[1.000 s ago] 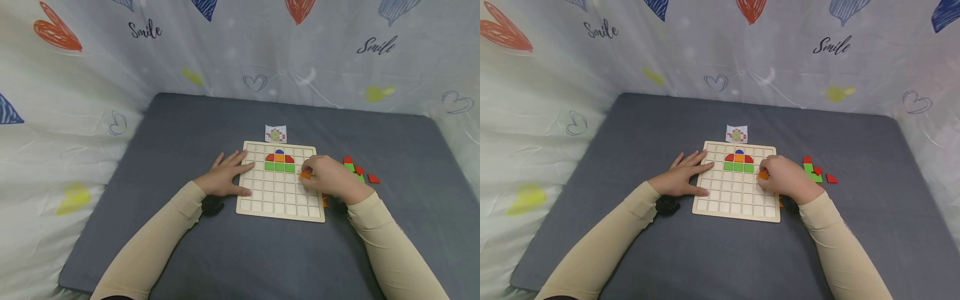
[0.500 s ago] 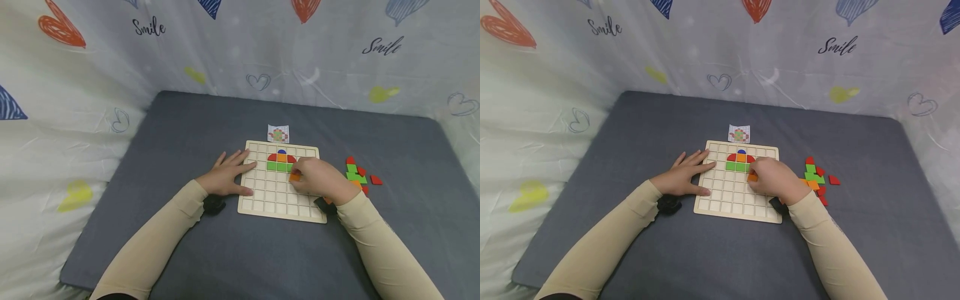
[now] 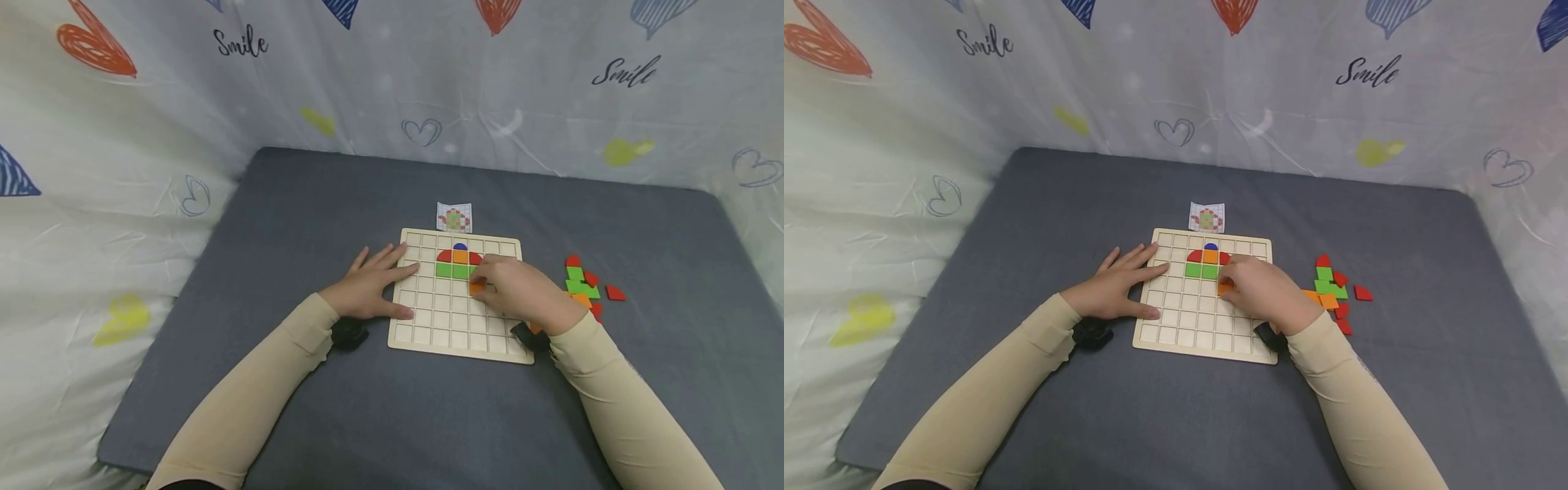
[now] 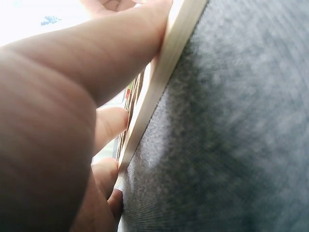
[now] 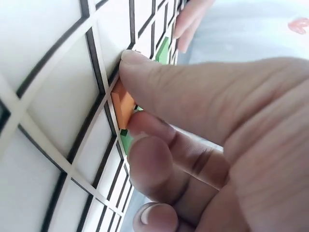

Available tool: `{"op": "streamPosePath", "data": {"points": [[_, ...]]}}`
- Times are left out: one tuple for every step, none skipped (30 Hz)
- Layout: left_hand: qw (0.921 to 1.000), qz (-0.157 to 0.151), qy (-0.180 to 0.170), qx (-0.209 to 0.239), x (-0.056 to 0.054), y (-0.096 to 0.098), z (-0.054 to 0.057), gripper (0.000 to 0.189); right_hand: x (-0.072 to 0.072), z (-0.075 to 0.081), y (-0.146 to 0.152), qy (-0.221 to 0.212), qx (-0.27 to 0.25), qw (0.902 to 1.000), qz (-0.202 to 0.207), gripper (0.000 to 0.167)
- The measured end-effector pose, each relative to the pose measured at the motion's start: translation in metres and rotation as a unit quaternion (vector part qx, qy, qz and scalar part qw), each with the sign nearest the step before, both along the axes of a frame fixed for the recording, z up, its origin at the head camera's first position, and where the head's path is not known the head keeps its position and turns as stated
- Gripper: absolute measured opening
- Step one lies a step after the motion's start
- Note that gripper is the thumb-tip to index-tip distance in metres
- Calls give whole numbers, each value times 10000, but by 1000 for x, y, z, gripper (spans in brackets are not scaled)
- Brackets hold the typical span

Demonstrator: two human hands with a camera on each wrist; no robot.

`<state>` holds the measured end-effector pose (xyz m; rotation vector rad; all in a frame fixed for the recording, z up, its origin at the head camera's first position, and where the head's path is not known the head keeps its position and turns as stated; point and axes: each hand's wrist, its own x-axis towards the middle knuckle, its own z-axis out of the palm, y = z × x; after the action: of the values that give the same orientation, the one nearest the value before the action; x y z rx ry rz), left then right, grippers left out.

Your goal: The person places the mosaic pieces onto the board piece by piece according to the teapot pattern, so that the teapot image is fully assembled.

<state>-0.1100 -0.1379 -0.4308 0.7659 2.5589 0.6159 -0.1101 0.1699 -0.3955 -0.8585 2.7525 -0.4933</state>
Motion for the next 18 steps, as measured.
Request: {"op": "streamPosePath", "data": {"points": [[10000, -1, -1, 10, 0, 0, 0, 96, 0, 0, 0, -1, 10, 10000, -18, 16], [10000, 4, -4, 7, 0, 0, 1, 96, -1, -1, 0, 2, 11, 10000, -26, 16], [10000, 6, -4, 11, 0, 0, 1, 96, -1, -1, 1, -1, 7, 10000, -28, 16], [10000, 5, -5, 14, 0, 0, 1, 96, -1, -1, 1, 6, 3, 10000, -30, 16], [10000, 7, -10, 20, 0, 0, 1, 96, -1, -2, 2, 6, 6, 10000, -46, 17], [10000, 8, -9, 21, 0, 0, 1, 96, -1, -2, 2, 3, 7, 10000, -58, 17], [10000, 8, -7, 15, 0, 1, 1, 96, -1, -2, 3, -8, 12, 10000, -79, 17], [10000, 14, -6, 12, 0, 1, 1, 96, -1, -2, 3, -10, 16, 10000, -86, 17], [10000, 20, -10, 11, 0, 1, 1, 96, -1, -2, 4, -14, 17, 10000, -95, 18], [10000, 19, -13, 4, 0, 1, 0, 96, -1, -2, 4, -13, 24, 9999, -114, 18], [10000, 19, -14, -2, 0, 1, 0, 96, -1, -2, 5, -14, 22, 9999, -125, 19], [10000, 19, -19, -4, 0, 1, 0, 96, 0, -2, 6, -15, 16, 9999, -137, 19], [10000, 19, -18, -7, 0, 1, 0, 96, 0, -2, 8, -9, 12, 9999, -149, 19], [10000, 18, -19, -4, 0, 1, 0, 96, 1, -1, 9, 3, 16, 9999, -170, 20], [10000, 14, -15, -4, 0, 1, 0, 97, 1, -2, 11, 6, 20, 9998, -187, 20], [10000, 14, -15, -11, 0, 1, 0, 97, 2, -1, 12, 11, 37, 9998, -203, 21], [10000, 19, -12, -17, 0, 1, 0, 97, 3, -1, 14, 11, 51, 9997, -220, 21], [10000, 31, -17, -17, 0, 1, 0, 97, 4, 0, 15, 7, 78, 9997, -246, 22]]}}
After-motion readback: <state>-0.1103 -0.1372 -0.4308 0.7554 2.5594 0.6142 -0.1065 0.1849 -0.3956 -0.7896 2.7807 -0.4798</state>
